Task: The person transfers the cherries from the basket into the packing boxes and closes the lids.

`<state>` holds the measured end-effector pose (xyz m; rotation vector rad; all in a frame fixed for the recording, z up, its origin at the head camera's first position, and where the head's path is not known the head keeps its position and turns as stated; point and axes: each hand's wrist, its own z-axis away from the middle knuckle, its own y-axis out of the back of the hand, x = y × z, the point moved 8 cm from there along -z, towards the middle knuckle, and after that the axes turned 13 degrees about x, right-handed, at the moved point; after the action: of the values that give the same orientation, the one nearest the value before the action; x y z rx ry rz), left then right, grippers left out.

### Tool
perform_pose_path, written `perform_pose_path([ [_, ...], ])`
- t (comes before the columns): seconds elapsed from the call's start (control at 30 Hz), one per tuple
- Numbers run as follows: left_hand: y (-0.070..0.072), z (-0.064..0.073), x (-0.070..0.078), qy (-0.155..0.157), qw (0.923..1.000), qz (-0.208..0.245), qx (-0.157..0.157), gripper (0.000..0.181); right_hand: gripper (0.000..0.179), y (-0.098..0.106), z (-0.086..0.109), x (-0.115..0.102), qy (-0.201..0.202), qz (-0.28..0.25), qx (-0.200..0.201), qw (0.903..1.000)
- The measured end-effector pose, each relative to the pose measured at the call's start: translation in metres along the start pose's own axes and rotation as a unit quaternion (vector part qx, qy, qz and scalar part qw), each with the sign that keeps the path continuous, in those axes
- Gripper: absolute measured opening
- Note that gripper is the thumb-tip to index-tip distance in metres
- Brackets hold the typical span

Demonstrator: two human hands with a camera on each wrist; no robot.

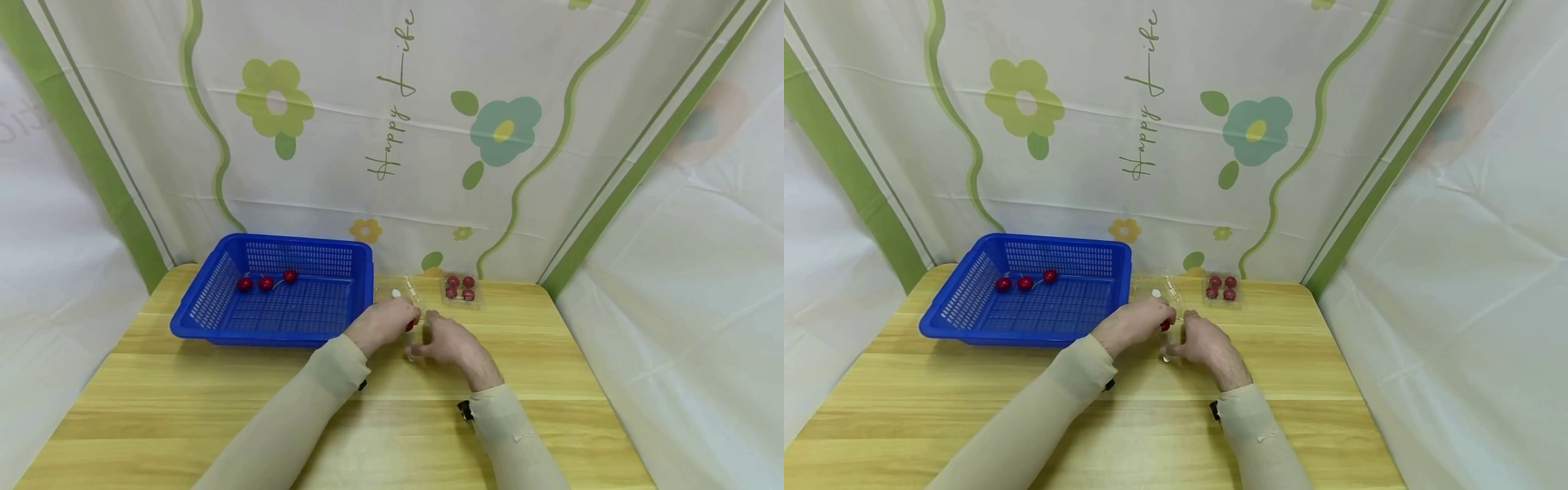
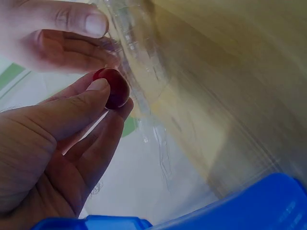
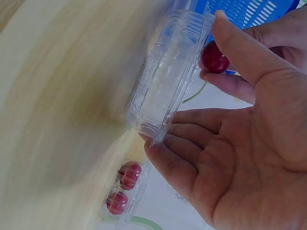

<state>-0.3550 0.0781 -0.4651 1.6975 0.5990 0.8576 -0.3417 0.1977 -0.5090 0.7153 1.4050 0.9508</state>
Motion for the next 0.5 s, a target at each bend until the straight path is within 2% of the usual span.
perform_pose_path([
  [0.13, -0.0039, -0.0029, 0.0007, 0.001, 0.9999, -0.009, -0.008, 0.016, 0.061, -0.0006, 0.0002, -0.0003, 0.001, -0.003, -0.002, 1.0000],
  [0.27, -0.0040, -0.0036, 0.0000, 0.004, 0.9998, -0.014, -0.012, 0.022, 0.065, 0.0000, 0.0003, 0.0003, 0.000, -0.004, -0.002, 1.0000],
  [0.5, 0.0050, 0.0000, -0.0080, -0.001, 0.9998, -0.020, -0.008, 0.030, 0.060, -0.0009, 0.0006, 0.0006, -0.001, -0.008, -0.003, 1.0000],
])
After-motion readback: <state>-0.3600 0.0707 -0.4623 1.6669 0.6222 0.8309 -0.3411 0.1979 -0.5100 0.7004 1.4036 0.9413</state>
